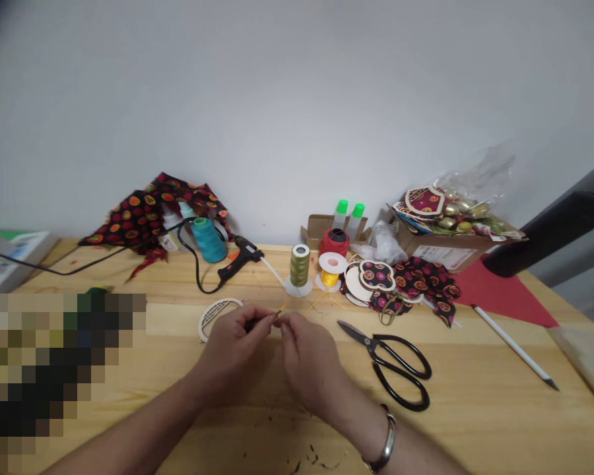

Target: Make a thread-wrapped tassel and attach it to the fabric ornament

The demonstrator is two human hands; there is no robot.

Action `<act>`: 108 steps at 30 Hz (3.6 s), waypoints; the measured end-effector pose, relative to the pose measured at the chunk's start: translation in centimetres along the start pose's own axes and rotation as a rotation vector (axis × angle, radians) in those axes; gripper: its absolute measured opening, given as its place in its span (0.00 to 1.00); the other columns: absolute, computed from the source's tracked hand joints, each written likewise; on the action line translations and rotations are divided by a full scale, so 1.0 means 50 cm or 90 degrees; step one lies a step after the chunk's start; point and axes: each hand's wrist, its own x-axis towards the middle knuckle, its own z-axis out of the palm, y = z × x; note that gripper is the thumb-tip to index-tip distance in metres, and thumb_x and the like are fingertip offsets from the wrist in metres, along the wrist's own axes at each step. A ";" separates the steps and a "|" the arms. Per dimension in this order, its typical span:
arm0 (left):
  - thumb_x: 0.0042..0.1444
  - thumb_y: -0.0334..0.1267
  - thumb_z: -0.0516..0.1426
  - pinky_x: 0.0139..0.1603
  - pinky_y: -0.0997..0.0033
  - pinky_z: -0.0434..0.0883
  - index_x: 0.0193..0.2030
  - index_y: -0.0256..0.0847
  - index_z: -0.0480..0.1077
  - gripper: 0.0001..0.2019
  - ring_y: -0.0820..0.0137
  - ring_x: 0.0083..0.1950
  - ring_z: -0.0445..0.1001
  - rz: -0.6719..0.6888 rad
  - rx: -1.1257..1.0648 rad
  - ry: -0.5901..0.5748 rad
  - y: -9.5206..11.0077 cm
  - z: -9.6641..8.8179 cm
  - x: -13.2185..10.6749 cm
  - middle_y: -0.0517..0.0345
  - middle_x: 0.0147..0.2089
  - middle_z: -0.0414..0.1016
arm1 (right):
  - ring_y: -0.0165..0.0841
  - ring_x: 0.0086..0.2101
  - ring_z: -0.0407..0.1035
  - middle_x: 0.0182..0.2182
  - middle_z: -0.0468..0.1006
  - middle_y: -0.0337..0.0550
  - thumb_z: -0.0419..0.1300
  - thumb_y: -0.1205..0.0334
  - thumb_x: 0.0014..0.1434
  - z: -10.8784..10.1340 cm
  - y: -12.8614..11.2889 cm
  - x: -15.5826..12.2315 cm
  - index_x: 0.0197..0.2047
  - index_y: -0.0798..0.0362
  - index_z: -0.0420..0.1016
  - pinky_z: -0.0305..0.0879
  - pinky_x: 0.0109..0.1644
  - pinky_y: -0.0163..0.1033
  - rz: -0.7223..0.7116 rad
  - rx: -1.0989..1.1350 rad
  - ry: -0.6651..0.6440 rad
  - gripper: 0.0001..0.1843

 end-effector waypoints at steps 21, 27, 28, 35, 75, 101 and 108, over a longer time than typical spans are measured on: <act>0.53 0.34 0.53 0.32 0.71 0.63 0.27 0.40 0.74 0.09 0.68 0.30 0.72 0.092 0.062 0.010 -0.004 0.004 -0.004 0.59 0.27 0.78 | 0.33 0.24 0.68 0.23 0.75 0.41 0.43 0.68 0.60 -0.008 -0.021 -0.017 0.34 0.52 0.69 0.52 0.27 0.34 -0.062 -0.167 -0.041 0.14; 0.53 0.34 0.54 0.33 0.69 0.62 0.27 0.41 0.75 0.09 0.67 0.30 0.72 0.072 0.038 0.006 -0.008 0.008 -0.004 0.58 0.26 0.77 | 0.35 0.24 0.70 0.24 0.77 0.42 0.44 0.69 0.59 -0.002 -0.014 -0.019 0.36 0.53 0.70 0.49 0.26 0.36 -0.090 -0.265 -0.034 0.14; 0.53 0.34 0.54 0.34 0.69 0.62 0.26 0.41 0.75 0.09 0.67 0.30 0.71 0.066 0.027 0.003 -0.008 0.009 -0.004 0.58 0.26 0.77 | 0.35 0.23 0.70 0.23 0.77 0.42 0.44 0.69 0.59 -0.001 -0.015 -0.019 0.37 0.53 0.70 0.49 0.26 0.36 -0.099 -0.284 -0.032 0.14; 0.51 0.39 0.57 0.34 0.70 0.63 0.27 0.40 0.76 0.09 0.67 0.32 0.72 -0.053 -0.125 -0.031 -0.004 0.004 0.007 0.58 0.27 0.78 | 0.34 0.19 0.67 0.22 0.75 0.42 0.52 0.76 0.50 0.013 -0.002 -0.027 0.43 0.59 0.68 0.44 0.23 0.39 -0.292 -0.510 0.053 0.15; 0.49 0.45 0.61 0.15 0.81 0.42 0.25 0.35 0.68 0.14 0.86 0.16 0.47 -0.248 -0.585 -0.231 0.001 0.009 0.001 0.64 0.23 0.63 | 0.24 0.15 0.51 0.11 0.59 0.31 0.61 0.57 0.50 -0.013 0.002 0.026 0.22 0.55 0.76 0.46 0.17 0.30 0.124 0.374 0.092 0.12; 0.52 0.41 0.58 0.13 0.83 0.54 0.28 0.35 0.69 0.10 0.75 0.21 0.74 -0.277 -0.575 -0.400 -0.002 0.006 -0.004 0.47 0.32 0.80 | 0.21 0.17 0.48 0.17 0.60 0.30 0.64 0.52 0.49 -0.053 0.026 0.051 0.22 0.56 0.66 0.42 0.19 0.28 0.141 0.545 0.198 0.17; 0.53 0.39 0.58 0.12 0.84 0.56 0.27 0.34 0.70 0.10 0.76 0.20 0.75 -0.276 -0.557 -0.386 -0.004 0.007 0.000 0.49 0.32 0.80 | 0.21 0.18 0.49 0.17 0.62 0.32 0.65 0.55 0.49 -0.068 0.028 0.055 0.24 0.57 0.68 0.42 0.19 0.28 0.115 0.572 0.228 0.15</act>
